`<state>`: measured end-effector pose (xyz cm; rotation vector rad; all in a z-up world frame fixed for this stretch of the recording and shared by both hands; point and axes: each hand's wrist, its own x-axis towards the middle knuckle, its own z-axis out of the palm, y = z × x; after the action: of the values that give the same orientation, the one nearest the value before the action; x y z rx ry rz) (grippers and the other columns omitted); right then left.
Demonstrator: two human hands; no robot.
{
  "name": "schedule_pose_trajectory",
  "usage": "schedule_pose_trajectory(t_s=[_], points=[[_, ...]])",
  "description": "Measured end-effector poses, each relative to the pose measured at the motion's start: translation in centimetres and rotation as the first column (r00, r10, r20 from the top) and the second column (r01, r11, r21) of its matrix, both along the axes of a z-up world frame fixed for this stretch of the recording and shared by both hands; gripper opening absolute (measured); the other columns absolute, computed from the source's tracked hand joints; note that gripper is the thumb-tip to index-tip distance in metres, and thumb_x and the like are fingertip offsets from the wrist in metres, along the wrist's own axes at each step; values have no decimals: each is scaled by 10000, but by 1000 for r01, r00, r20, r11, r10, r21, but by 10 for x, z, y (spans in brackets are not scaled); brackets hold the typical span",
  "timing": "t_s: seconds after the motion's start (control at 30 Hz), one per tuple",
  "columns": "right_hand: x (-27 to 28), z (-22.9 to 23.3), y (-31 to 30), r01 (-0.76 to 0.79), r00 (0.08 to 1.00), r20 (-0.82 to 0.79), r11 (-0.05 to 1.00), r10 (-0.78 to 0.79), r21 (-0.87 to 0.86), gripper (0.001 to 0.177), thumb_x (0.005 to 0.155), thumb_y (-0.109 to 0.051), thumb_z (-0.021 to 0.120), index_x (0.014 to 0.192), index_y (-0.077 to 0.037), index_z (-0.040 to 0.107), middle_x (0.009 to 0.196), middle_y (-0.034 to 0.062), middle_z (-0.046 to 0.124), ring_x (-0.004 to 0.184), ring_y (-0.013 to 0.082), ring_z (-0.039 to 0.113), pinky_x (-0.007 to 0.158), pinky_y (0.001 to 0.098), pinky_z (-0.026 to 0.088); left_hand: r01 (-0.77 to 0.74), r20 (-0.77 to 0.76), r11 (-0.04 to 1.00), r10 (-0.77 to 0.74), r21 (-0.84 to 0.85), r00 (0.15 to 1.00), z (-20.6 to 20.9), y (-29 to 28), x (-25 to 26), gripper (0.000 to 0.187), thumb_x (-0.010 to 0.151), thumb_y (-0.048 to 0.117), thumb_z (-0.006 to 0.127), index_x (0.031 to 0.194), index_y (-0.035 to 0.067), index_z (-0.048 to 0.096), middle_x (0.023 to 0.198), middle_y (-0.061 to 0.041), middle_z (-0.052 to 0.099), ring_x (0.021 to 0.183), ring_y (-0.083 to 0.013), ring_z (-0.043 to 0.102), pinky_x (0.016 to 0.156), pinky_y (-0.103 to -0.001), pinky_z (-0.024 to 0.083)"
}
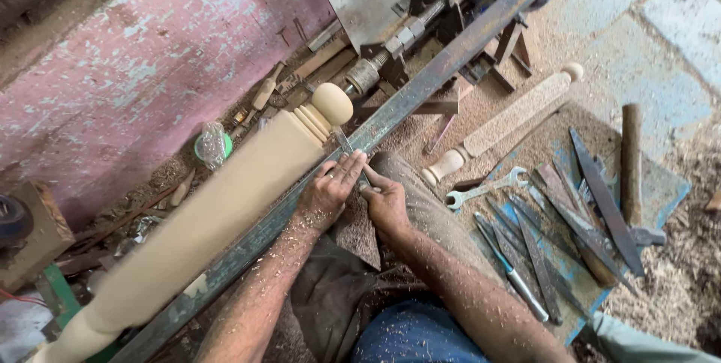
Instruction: The person uses a chisel to shape a rotating piece of wood on a lathe, applying pressure to create decorative grooves while wood shavings accumulate on the workstation.
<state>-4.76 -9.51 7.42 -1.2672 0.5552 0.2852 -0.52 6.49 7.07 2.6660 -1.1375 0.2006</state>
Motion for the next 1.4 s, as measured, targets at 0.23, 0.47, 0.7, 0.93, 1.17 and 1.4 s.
schedule_pose_trajectory(t_s=[0.23,0.47,0.7,0.93,1.17,1.4], points=[[0,-6,-8,-8,1000,24,1000,8,-3,538,929,91,604,1433,-95,635,913,52,754,612,11,501,567,184,486,3,9,999,-3,-35,1000,8,-5,1,705,867,-93,598,1547,11,440,1550,-155,533,1353,-248,606,1099,-375,474],[5,4,-16,-36,998,-48,999,34,-26,494,941,59,599,1388,-142,660,817,29,741,569,33,538,527,200,481,6,22,1000,-6,-19,1000,8,-9,5,671,889,-73,585,1539,38,459,1548,-129,537,1335,-222,615,1084,-368,492],[7,0,-25,-76,994,-75,997,74,-26,470,939,38,606,1358,-157,688,841,49,769,546,46,526,508,213,490,-1,25,1000,1,9,1000,12,-14,5,622,933,-39,593,1535,57,467,1554,-116,529,1341,-222,604,1083,-361,494],[11,-13,-40,-147,988,37,983,151,-107,524,929,66,626,1401,-154,685,846,27,748,613,18,548,561,183,488,27,22,1000,-26,-15,999,15,-19,8,603,964,-38,586,1547,26,445,1568,-127,513,1386,-212,574,1089,-374,490],[23,6,-64,-323,939,-178,932,295,-162,507,929,4,635,1384,-211,699,744,99,693,484,75,457,442,244,409,15,27,1000,-16,14,1000,11,-27,12,645,918,-87,562,1540,50,461,1568,-112,516,1378,-195,590,1088,-358,500],[33,-16,-80,-329,928,107,919,357,-216,536,915,51,633,1407,-154,680,1214,-179,570,725,24,619,555,225,535,51,71,997,-47,-55,996,0,-28,15,624,944,-30,607,1542,9,432,1569,-160,504,1350,-220,610,1029,-370,520]])
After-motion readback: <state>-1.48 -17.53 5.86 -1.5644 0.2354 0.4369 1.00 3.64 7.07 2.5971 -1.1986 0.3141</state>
